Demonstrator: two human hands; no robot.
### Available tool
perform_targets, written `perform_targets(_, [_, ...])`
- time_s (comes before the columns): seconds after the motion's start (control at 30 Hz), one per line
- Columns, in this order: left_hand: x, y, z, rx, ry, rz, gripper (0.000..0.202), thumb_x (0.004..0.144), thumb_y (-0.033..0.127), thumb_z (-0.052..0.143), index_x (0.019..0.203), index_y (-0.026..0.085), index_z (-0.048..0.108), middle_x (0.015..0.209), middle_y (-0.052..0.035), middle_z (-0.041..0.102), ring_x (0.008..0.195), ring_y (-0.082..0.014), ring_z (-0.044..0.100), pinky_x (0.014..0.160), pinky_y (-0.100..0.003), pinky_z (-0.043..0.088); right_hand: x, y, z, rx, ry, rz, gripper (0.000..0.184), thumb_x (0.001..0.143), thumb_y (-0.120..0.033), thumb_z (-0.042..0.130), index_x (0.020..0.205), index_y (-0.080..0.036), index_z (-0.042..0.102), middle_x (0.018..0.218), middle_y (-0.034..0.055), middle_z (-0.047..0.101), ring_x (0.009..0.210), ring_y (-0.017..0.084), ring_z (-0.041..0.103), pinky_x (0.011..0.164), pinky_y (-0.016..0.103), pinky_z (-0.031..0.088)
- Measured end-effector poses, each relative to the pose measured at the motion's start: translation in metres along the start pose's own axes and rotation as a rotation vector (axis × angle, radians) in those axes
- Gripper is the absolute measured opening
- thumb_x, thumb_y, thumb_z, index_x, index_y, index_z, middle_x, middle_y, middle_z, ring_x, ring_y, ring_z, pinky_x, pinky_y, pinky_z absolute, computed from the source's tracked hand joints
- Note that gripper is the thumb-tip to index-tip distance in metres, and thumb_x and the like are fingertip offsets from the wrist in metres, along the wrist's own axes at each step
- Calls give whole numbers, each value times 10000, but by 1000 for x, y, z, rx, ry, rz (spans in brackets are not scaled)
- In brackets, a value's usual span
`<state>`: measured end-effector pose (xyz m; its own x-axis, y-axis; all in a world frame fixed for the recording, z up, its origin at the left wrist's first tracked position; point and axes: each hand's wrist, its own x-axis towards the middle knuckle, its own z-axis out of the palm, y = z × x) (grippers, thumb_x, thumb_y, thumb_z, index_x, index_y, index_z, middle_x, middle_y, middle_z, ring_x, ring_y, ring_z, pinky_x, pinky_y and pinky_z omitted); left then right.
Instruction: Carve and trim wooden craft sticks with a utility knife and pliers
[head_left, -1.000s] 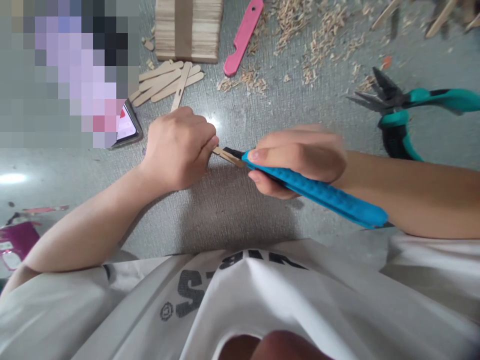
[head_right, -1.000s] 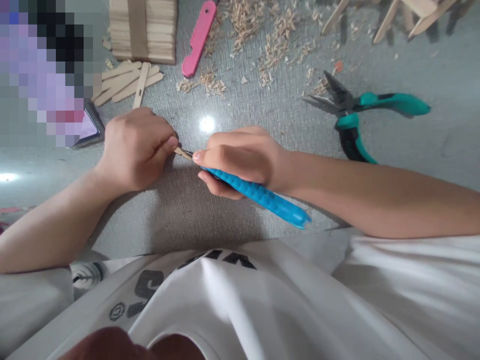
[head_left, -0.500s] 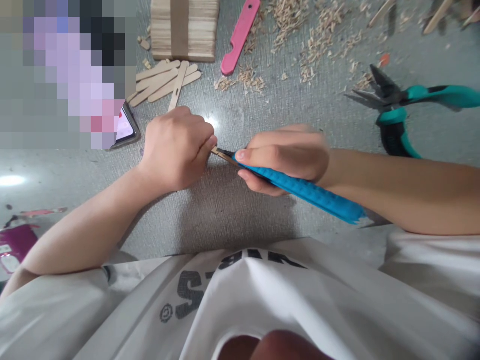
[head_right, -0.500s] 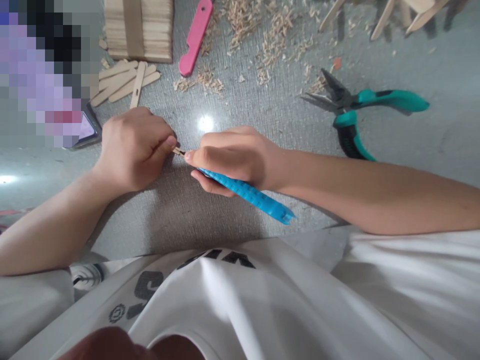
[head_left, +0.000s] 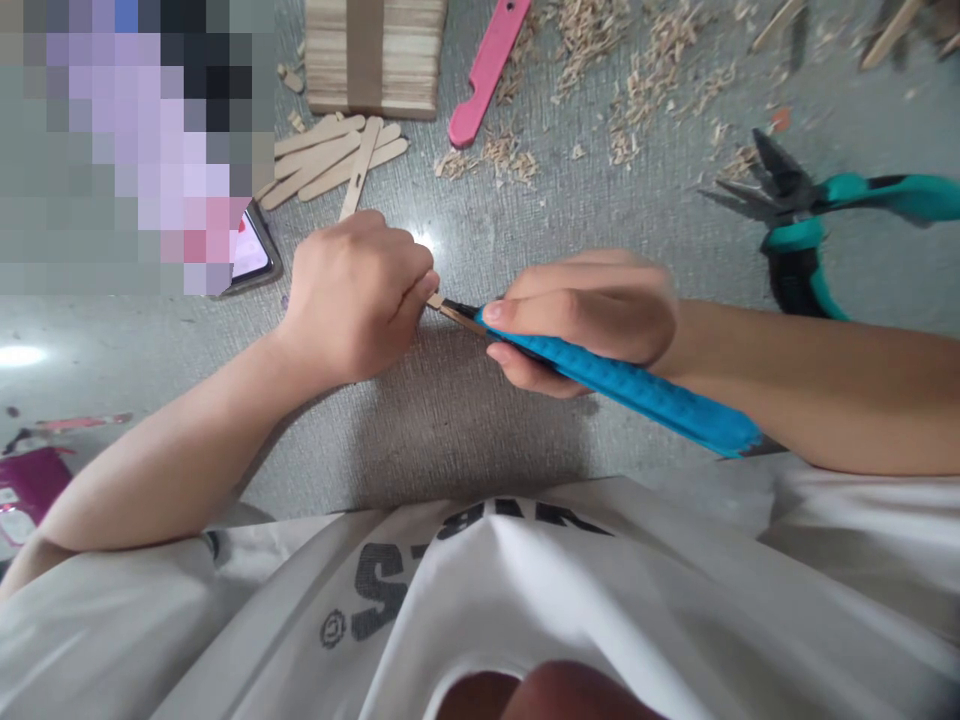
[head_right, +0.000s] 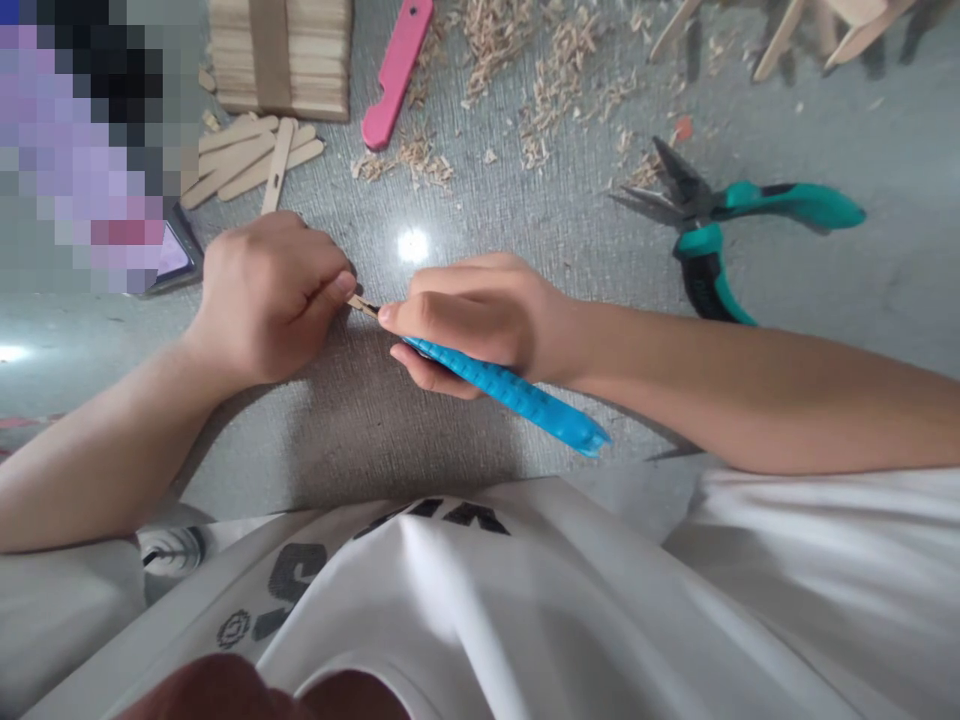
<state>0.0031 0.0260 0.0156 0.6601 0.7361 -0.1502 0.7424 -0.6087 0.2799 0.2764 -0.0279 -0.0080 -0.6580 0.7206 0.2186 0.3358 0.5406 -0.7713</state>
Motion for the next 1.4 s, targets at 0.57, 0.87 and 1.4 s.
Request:
perform_targets(0.57, [1,1,-6,38,-22,40,385,1084,383,413,806,239,639,794,-96,665,892,-287,645,689,-415,299,11,-1,-4,-389,131,-387,194,1043,-204,698,1170,-293,581,757,-69,703,567,148,568,521,290,477])
perform_targets(0.87, [3,3,-11,-15,-45,35,335,1059,373,437,744,259,453,797,-101,657,831,-254,508,695,-429,234,13,-2,-4,-189,46,-350,216,1054,-82,658,1043,-283,580,685,-113,660,535,103,577,565,264,521])
perform_targets(1.4, [3,3,-11,60,-70,71,333,1089,347,432,786,254,536,813,-104,682,916,-298,647,716,-438,291,8,7,-8,-196,-67,-323,200,1098,-126,603,982,-271,676,754,-55,705,595,123,616,601,280,530])
